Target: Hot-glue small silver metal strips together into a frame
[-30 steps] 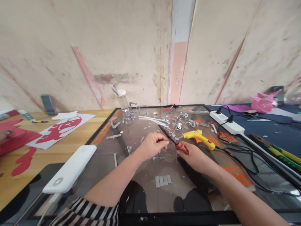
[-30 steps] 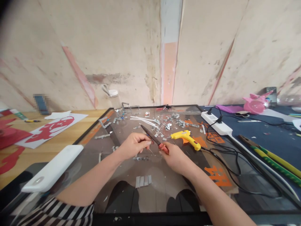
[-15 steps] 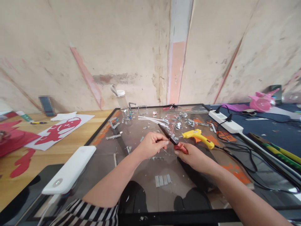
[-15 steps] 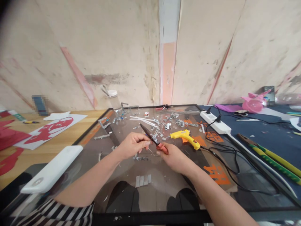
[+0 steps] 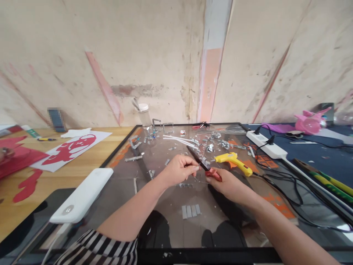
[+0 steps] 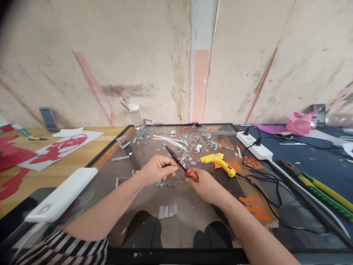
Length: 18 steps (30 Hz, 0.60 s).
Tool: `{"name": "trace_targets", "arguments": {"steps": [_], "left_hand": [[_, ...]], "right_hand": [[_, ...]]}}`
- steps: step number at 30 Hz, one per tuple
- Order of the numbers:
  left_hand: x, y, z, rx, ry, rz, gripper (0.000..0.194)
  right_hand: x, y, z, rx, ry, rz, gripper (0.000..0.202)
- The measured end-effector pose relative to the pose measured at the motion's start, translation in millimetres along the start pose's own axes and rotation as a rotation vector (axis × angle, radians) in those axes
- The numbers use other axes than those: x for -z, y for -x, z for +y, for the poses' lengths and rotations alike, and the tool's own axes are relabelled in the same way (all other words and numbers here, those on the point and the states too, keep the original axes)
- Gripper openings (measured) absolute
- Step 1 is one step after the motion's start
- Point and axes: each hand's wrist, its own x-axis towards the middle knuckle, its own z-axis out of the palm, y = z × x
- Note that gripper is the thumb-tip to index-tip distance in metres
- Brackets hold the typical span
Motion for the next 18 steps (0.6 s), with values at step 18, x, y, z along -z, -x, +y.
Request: {"name": "trace_targets", "arguments": {"steps": [18], "left_hand": [[-8.1, -2.7, -5.2, 0.098, 0.112, 0.034, 0.017]], "right_hand": [[-1.0, -4.0, 5.6, -0.059, 0.268, 0.294, 0.008]]}}
